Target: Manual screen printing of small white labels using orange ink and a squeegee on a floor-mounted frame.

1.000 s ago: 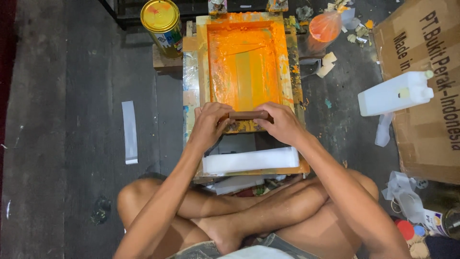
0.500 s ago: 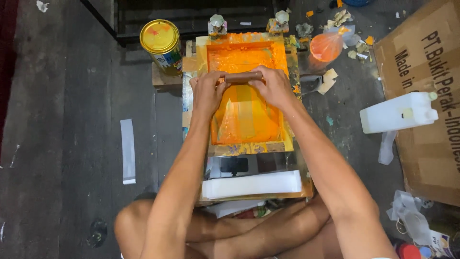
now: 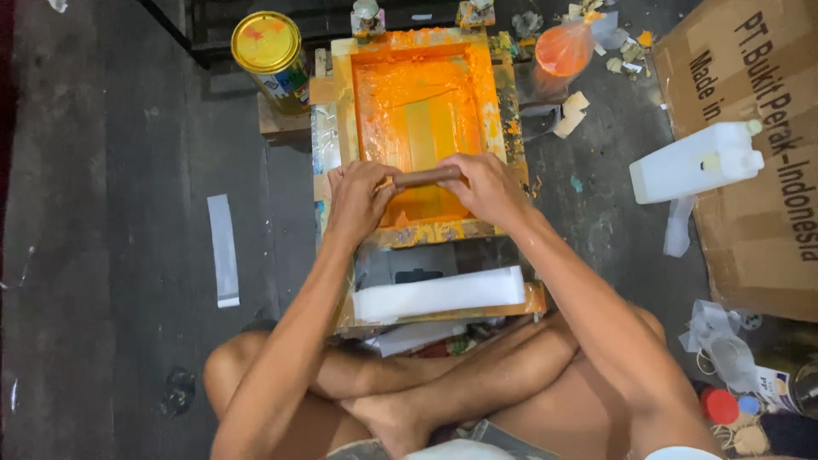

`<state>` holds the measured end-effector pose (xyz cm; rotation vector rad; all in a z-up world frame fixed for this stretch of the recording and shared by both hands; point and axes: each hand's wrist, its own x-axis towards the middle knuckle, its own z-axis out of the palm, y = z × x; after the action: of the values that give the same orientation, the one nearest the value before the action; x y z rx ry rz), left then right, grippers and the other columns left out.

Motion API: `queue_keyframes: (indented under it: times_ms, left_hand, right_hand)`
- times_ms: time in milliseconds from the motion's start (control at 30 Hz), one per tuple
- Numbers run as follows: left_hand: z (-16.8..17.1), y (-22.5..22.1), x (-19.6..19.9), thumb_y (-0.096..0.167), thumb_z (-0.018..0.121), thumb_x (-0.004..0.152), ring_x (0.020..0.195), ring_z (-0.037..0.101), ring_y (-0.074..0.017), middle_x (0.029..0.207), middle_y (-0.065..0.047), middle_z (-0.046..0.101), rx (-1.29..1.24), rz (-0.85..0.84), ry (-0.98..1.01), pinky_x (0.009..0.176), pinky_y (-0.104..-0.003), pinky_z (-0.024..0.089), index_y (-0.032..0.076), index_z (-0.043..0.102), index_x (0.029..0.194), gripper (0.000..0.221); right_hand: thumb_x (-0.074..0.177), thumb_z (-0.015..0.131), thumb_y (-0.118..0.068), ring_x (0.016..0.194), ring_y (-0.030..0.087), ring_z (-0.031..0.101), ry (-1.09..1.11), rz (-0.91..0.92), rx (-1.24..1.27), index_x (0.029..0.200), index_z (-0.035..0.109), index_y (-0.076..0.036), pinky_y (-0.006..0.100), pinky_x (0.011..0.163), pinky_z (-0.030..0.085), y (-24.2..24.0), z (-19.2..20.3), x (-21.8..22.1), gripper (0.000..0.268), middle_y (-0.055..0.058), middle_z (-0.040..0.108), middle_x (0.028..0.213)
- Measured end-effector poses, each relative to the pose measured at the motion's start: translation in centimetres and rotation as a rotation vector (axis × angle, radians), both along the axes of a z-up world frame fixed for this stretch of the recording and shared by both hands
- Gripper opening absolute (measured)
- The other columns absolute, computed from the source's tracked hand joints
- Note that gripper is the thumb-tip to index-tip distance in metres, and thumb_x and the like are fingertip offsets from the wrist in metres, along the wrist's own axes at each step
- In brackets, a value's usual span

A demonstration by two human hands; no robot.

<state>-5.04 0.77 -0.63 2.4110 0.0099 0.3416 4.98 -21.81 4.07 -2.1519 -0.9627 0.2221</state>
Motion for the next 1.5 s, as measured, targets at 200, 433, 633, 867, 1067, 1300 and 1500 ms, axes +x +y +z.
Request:
queue_keyframes:
  times_ms: [200,433,633,867,1067,1300,1500]
  left_hand:
    - [1.3,-2.1,-3.9,0.010,0.075,0.090,0.098,0.064,-0.0196,0.090,0.003,0.071,-0.027,-0.047,0.001,0.095,-0.040,0.030,0.019,0.074,0.103,0.015]
    - [2.0,-2.6,-5.2,0.007,0.074,0.090,0.100,0.065,-0.0226,0.093,-0.003,0.073,-0.112,-0.074,0.032,0.095,-0.040,0.032,0.013,0.075,0.110,0.021]
    - [2.6,-2.2,-3.4,0.011,0.072,0.092,0.102,0.065,-0.0212,0.095,0.001,0.072,-0.103,-0.071,0.038,0.097,-0.038,0.033,0.019,0.075,0.108,0.018]
    - [-0.1,1.1,6.0,0.009,0.068,0.095,0.104,0.063,-0.0222,0.099,0.003,0.071,-0.039,0.132,-0.067,0.098,-0.043,0.031,0.022,0.071,0.112,0.021]
    - [-1.4,2.1,9.7,0.006,0.069,0.094,0.103,0.064,-0.0201,0.102,0.006,0.072,-0.016,0.203,-0.051,0.098,-0.045,0.032,0.024,0.073,0.112,0.026]
    - [-1.1,2.0,7.9,0.010,0.072,0.093,0.101,0.061,-0.0200,0.095,0.004,0.069,0.034,0.146,-0.045,0.099,-0.044,0.031,0.023,0.072,0.110,0.022]
    - [0.4,0.3,2.4,0.012,0.074,0.090,0.104,0.060,-0.0227,0.091,0.002,0.067,0.062,0.075,0.019,0.104,-0.050,0.028,0.021,0.072,0.107,0.019]
  right_hand:
    - [0.093,0.073,0.000,0.081,0.037,0.074,-0.001,0.055,-0.022,0.107,0.074,-0.002,0.042,0.064,0.059,-2.4,-0.2,-3.0,0.014,0.017,0.078,0.087]
    - [0.093,0.073,0.000,0.080,0.035,0.075,0.030,0.077,-0.067,0.107,0.073,-0.001,0.042,0.068,0.061,-3.2,0.6,-4.4,0.014,0.019,0.077,0.087]
    - [0.093,0.073,-0.002,0.079,0.035,0.074,0.085,0.050,-0.067,0.108,0.075,-0.006,0.039,0.071,0.061,-2.4,1.0,-2.6,0.015,0.016,0.077,0.086]
    - [0.094,0.076,-0.008,0.087,0.040,0.072,-0.122,-0.036,0.005,0.110,0.073,-0.008,0.048,0.071,0.056,2.3,-2.0,6.1,0.017,0.015,0.073,0.086]
    - [0.094,0.075,-0.007,0.096,0.037,0.073,-0.094,-0.100,0.033,0.107,0.075,-0.013,0.043,0.079,0.057,4.1,-2.6,9.0,0.014,0.009,0.076,0.090]
    - [0.093,0.075,-0.004,0.089,0.042,0.072,-0.096,-0.024,0.013,0.107,0.073,-0.005,0.046,0.073,0.057,3.3,-1.7,7.3,0.014,0.020,0.075,0.090]
    - [0.092,0.071,0.003,0.087,0.042,0.073,-0.078,0.050,0.031,0.105,0.076,-0.004,0.045,0.069,0.058,1.0,-0.7,3.0,0.016,0.019,0.077,0.089]
